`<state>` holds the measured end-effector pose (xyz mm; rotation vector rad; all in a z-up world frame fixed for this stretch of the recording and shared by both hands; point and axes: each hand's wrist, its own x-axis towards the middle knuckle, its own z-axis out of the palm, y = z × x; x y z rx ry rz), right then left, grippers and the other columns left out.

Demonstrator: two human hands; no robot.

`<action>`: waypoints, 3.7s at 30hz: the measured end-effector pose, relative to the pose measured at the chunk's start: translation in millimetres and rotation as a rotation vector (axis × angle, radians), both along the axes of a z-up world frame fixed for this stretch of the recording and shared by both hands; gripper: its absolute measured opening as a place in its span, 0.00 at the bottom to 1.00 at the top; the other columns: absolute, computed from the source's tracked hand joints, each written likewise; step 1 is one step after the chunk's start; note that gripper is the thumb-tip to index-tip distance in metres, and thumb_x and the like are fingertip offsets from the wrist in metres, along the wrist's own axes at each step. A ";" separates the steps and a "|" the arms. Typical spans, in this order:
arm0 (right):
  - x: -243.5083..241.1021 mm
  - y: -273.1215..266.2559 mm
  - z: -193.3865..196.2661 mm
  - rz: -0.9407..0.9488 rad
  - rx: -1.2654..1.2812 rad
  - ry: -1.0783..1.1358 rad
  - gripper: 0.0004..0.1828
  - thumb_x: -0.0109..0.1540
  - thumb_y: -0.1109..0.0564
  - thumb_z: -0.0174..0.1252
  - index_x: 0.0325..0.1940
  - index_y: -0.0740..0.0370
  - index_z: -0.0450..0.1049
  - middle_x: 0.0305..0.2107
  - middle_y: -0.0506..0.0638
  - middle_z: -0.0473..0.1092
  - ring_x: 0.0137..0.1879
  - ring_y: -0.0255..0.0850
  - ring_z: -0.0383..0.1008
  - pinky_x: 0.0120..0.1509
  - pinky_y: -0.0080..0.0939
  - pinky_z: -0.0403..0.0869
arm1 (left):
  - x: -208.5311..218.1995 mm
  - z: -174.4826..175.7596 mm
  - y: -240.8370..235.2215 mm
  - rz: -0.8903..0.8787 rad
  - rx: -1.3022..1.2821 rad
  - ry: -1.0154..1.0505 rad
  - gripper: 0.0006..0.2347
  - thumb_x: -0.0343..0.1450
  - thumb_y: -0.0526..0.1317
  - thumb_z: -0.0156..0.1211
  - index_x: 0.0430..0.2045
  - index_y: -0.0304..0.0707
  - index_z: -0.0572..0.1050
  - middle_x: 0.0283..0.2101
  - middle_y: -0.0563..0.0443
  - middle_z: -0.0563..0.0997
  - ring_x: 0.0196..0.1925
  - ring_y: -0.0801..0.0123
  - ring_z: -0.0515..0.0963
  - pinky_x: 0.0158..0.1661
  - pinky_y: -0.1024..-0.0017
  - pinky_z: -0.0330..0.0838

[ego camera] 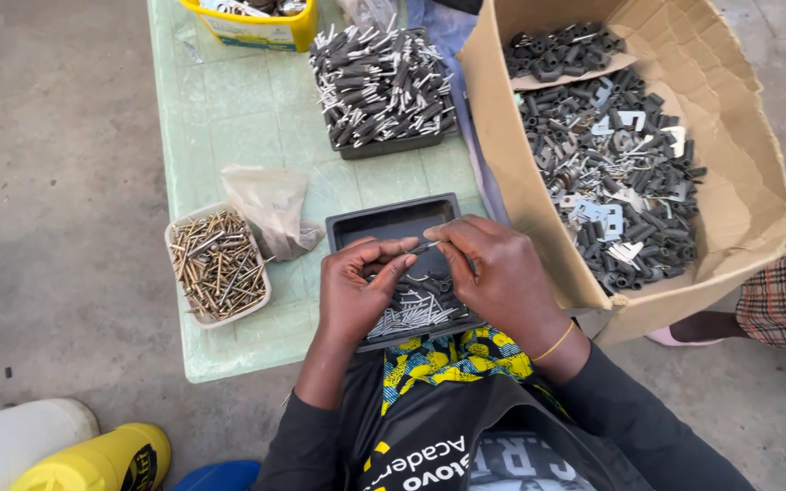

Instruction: Assembling small metal clips by inserting pins and sorting them into a tray

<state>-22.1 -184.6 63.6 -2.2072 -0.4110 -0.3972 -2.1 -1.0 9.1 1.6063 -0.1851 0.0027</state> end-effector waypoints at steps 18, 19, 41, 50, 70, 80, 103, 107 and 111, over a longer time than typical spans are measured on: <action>-1.9 3.9 -43.2 0.232 -0.305 0.075 0.03 0.52 0.58 0.67 0.25 0.54 0.79 0.22 0.50 0.72 0.36 0.54 0.73 0.42 0.54 0.74 | 5.2 -12.0 -1.6 0.154 -0.153 -0.008 0.09 0.69 0.28 0.68 0.42 0.29 0.83 0.32 0.45 0.81 0.35 0.74 0.83 0.38 0.78 0.84; -1.6 7.3 -47.5 0.217 -0.428 0.104 0.04 0.51 0.55 0.69 0.26 0.52 0.80 0.24 0.47 0.71 0.39 0.50 0.71 0.44 0.51 0.70 | 6.2 -12.0 -2.3 0.157 -0.156 -0.002 0.09 0.69 0.28 0.69 0.42 0.29 0.83 0.31 0.45 0.81 0.35 0.74 0.83 0.37 0.78 0.84; -2.7 17.3 -66.6 0.226 -0.662 0.203 0.05 0.60 0.54 0.61 0.31 0.55 0.79 0.24 0.47 0.72 0.38 0.45 0.71 0.50 0.48 0.66 | -0.6 -0.6 -0.2 0.128 -0.115 -0.011 0.08 0.69 0.30 0.68 0.41 0.30 0.84 0.32 0.43 0.82 0.35 0.71 0.83 0.38 0.74 0.84; -3.4 4.4 -48.7 0.155 -0.282 0.223 0.07 0.60 0.53 0.63 0.39 0.54 0.76 0.23 0.53 0.71 0.38 0.54 0.75 0.48 0.55 0.70 | 4.0 -5.2 1.8 0.099 -0.143 -0.021 0.08 0.70 0.29 0.67 0.42 0.31 0.84 0.33 0.45 0.82 0.36 0.73 0.83 0.39 0.76 0.84; -5.0 -5.5 -5.9 -0.042 0.105 -0.007 0.08 0.63 0.70 0.63 0.40 0.60 0.83 0.30 0.55 0.75 0.36 0.55 0.79 0.42 0.49 0.77 | -1.5 5.6 1.6 -0.043 -0.036 0.005 0.08 0.67 0.29 0.71 0.39 0.31 0.84 0.30 0.46 0.81 0.34 0.76 0.81 0.37 0.80 0.82; -2.8 -2.7 -2.5 -0.039 0.140 0.040 0.06 0.65 0.70 0.63 0.42 0.65 0.83 0.30 0.58 0.75 0.37 0.59 0.80 0.41 0.52 0.80 | -1.7 7.6 2.0 -0.030 -0.033 0.020 0.09 0.67 0.29 0.70 0.40 0.31 0.84 0.29 0.45 0.80 0.33 0.75 0.81 0.36 0.79 0.82; 1.5 -6.9 -34.3 0.038 -0.077 0.036 0.07 0.56 0.63 0.70 0.37 0.55 0.82 0.34 0.51 0.75 0.41 0.52 0.75 0.48 0.50 0.74 | 3.3 -10.8 0.5 0.120 -0.141 -0.022 0.08 0.70 0.30 0.68 0.42 0.29 0.83 0.31 0.45 0.80 0.36 0.72 0.83 0.40 0.74 0.84; -6.8 -1.0 -37.0 0.088 -0.363 0.119 0.06 0.49 0.58 0.70 0.27 0.53 0.80 0.35 0.49 0.72 0.49 0.54 0.70 0.50 0.55 0.68 | 3.5 -9.7 1.0 0.112 -0.128 -0.032 0.09 0.71 0.30 0.67 0.44 0.29 0.82 0.32 0.44 0.81 0.37 0.69 0.85 0.40 0.72 0.85; -6.7 8.4 -51.0 0.135 -0.448 0.152 0.04 0.50 0.53 0.70 0.25 0.50 0.80 0.31 0.47 0.70 0.47 0.51 0.68 0.51 0.54 0.64 | 5.0 -16.8 0.7 0.111 -0.134 -0.040 0.08 0.71 0.30 0.66 0.44 0.29 0.82 0.33 0.44 0.81 0.38 0.68 0.85 0.41 0.72 0.85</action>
